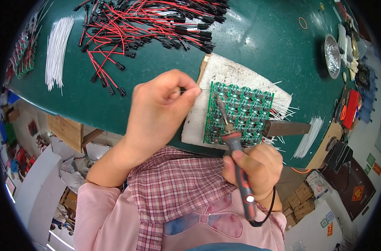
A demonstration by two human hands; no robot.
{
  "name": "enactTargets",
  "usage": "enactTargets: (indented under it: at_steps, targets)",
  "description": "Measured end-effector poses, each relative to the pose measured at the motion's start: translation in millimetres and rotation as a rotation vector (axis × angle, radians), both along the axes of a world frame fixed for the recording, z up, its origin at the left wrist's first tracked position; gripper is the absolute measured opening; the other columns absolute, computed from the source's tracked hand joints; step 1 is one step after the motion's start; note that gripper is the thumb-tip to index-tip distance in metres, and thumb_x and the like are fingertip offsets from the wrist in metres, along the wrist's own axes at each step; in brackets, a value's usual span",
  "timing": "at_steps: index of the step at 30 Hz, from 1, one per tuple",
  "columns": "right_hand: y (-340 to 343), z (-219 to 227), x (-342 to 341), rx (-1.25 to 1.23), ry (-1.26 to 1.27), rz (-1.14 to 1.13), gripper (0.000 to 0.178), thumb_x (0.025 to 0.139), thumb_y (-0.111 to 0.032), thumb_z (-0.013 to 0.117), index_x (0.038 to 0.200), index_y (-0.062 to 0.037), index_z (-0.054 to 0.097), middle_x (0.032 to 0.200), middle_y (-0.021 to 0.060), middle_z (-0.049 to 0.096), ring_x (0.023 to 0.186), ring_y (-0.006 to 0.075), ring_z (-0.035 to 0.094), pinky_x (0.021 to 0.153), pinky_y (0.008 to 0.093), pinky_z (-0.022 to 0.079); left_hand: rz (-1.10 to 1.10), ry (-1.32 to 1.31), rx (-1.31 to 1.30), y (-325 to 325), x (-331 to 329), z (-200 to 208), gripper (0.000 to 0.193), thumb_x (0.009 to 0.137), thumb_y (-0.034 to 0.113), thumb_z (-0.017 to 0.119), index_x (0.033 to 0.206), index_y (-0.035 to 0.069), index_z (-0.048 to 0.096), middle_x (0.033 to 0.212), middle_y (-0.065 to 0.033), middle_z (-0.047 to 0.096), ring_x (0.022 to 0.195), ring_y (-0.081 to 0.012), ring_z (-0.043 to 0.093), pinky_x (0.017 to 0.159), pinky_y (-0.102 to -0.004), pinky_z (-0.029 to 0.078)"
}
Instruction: The person solders components onto a circuit board using a soldering iron and solder wire, trims leads with cutters, solders remaining connections, and places the board onto a stack.
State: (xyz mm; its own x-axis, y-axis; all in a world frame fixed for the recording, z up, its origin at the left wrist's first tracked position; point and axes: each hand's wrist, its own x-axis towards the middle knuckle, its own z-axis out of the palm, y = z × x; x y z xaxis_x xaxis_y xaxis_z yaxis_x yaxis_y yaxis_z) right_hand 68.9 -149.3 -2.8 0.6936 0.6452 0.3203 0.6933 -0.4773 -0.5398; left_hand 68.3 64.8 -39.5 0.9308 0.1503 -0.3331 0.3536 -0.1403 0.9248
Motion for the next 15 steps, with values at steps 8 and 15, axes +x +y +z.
enactTargets:
  at_steps: [8, 15]
  targets:
    - [-16.9, 6.7, 0.3, 0.115, 0.109, -0.129, 0.03, 0.073, -0.012, 0.076, 0.093, -0.0069, 0.055, 0.058, 0.0016, 0.053, 0.044, 0.017, 0.049, 0.041, 0.0292, 0.036, -0.012, -0.077, 0.081, -8.8, 1.3, 7.8, 0.006, 0.087, -0.003, 0.061, 0.09, 0.001, 0.057, 0.062, 0.0098, 0.036, 0.053, 0.001, 0.026, 0.047, -0.0186, 0.021]
    - [-15.7, 0.1, -0.7, 0.094, 0.105, -0.115, 0.033, 0.071, -0.011, 0.078, 0.096, -0.0073, 0.056, 0.06, 0.0017, 0.054, 0.047, 0.0172, 0.052, 0.042, 0.0295, 0.038, -0.068, -0.138, 0.13, -20.0, 7.4, 2.6, 0.008, 0.086, -0.003, 0.062, 0.087, 0.001, 0.056, 0.059, 0.0089, 0.033, 0.053, 0.0008, 0.025, 0.047, -0.0197, 0.02]
